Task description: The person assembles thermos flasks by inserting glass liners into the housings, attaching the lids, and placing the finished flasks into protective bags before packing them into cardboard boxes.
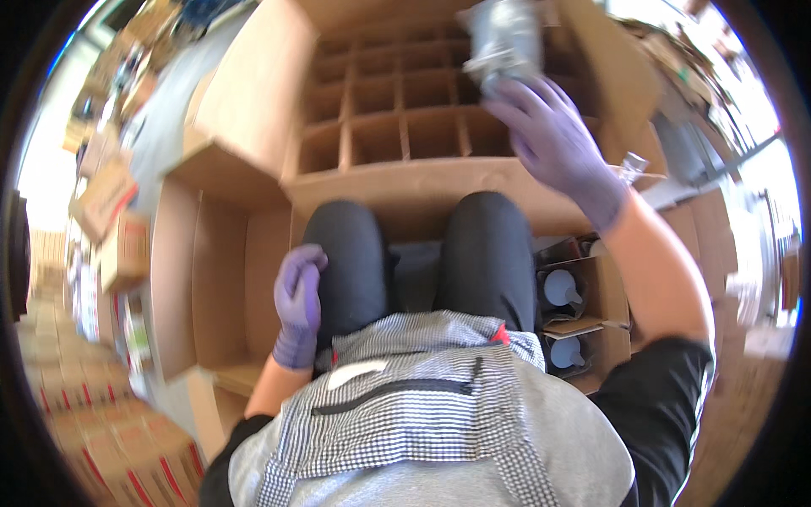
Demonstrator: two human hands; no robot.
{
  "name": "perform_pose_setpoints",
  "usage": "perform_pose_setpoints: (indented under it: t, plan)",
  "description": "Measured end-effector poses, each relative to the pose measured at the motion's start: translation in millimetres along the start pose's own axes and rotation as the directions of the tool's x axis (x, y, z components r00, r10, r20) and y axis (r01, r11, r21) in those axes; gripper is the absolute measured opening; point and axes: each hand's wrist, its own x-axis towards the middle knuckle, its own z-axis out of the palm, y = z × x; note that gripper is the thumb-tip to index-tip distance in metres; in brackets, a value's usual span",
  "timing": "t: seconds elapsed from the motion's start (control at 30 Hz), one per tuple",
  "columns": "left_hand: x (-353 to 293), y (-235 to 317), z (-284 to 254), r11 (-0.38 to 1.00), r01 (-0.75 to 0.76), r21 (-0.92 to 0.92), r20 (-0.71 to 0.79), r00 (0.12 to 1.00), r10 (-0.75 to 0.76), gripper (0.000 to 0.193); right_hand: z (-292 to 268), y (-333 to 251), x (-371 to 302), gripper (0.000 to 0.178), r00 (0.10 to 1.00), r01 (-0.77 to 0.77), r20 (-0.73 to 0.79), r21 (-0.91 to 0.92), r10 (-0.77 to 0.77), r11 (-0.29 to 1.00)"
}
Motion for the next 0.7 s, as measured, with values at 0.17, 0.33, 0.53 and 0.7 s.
perform_pose_setpoints:
  t: [0.17, 0.33, 0.53, 0.7]
  plan:
    - [-78.9, -183.9, -110.4, 0.643, -0.079, 0.762, 0.175, 0.981, -0.087, 0.028, 13.1, -100.9, -184.1, 0.027, 0.833, -0.553, 0.292, 0.445, 0.469, 0.705]
    - [-230.1, -358.4, -184.5, 0.474, 0.759, 0.447, -0.136, 0.581, -0.803, 0.058, 91.9, -140.0, -262.5, 0.026, 0.495, -0.851, 0.613, 0.485, 0.616, 0.201]
    - [-273.5, -376.7, -213.5, 0.208, 0.788, 0.58, -0.356, 0.475, -0.805, 0.071, 126.9, -148.7, -204.3, 0.026, 0.485, -0.873, 0.749, 0.444, 0.452, 0.201]
    - [-244.2, -330.5, -156.9, 0.222, 0.738, 0.637, -0.172, 0.417, -0.893, 0.067, 128.2, -148.3, -203.7, 0.027, 0.316, -0.948, 0.791, 0.285, 0.523, 0.143]
